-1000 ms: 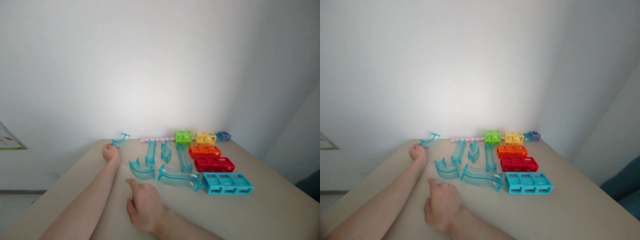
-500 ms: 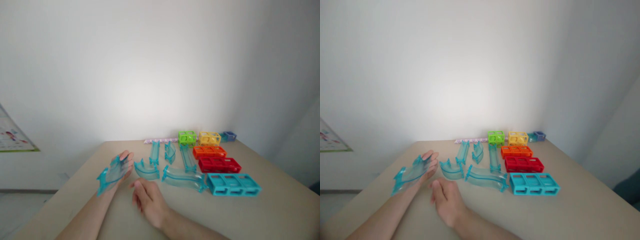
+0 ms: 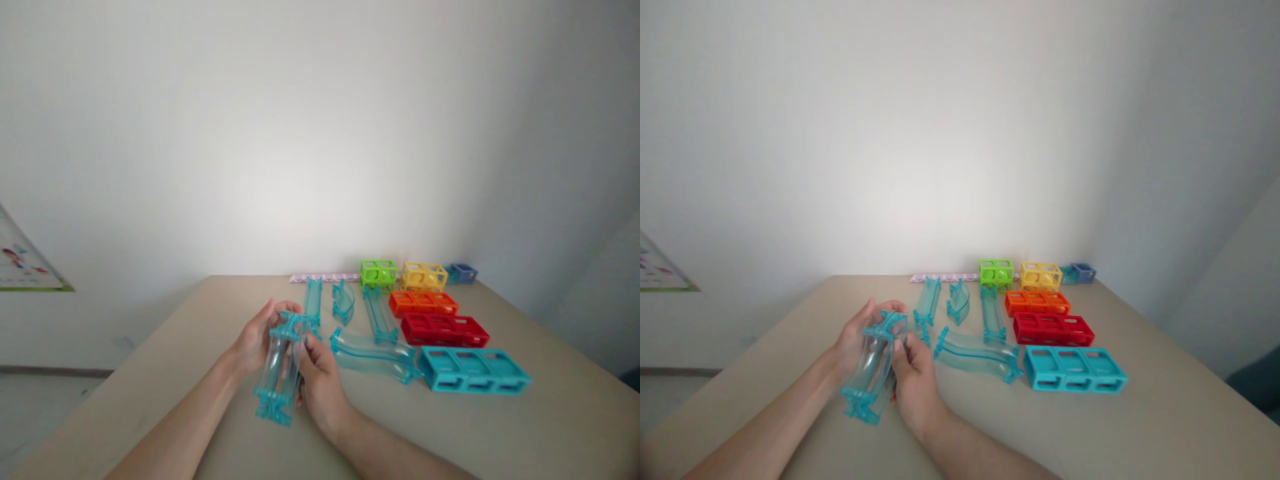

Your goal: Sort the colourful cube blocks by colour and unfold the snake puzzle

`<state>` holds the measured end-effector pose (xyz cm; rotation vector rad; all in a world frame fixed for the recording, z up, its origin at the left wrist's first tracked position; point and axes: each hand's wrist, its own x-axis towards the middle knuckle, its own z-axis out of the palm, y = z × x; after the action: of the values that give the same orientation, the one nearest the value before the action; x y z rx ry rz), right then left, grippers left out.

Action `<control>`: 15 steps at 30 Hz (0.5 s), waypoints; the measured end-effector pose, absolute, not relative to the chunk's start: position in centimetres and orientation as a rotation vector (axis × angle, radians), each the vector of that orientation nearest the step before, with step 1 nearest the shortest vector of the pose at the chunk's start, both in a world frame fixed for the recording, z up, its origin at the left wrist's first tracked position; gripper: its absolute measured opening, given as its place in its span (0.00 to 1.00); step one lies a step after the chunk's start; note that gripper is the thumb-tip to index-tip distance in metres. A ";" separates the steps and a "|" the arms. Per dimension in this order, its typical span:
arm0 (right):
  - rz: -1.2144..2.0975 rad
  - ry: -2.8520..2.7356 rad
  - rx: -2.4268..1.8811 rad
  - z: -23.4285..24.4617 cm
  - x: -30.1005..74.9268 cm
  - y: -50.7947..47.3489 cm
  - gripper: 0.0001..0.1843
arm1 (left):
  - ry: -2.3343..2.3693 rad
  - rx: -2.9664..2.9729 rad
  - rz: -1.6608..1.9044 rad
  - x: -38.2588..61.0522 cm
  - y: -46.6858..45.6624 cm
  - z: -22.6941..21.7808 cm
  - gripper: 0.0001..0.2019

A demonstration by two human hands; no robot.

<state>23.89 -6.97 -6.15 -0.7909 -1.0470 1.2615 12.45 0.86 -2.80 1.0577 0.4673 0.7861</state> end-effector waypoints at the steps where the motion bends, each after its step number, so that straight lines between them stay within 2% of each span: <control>1: 1.234 -1.033 -0.783 -6.1 24.0 -6.9 0.24 | 0.447 1.086 0.757 12.2 1.0 -3.1 0.26; 7: 1.107 -1.023 -0.803 -5.4 24.7 -6.7 0.23 | 0.345 1.248 0.747 11.9 1.5 -3.6 0.28; 15: 1.042 -1.058 -0.865 -5.4 25.0 -6.5 0.21 | 0.446 1.166 0.884 12.3 1.6 -2.8 0.21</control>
<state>25.05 -6.46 -5.41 -0.8650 -1.0582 1.0422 12.26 1.63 -2.81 1.1661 0.4458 0.8844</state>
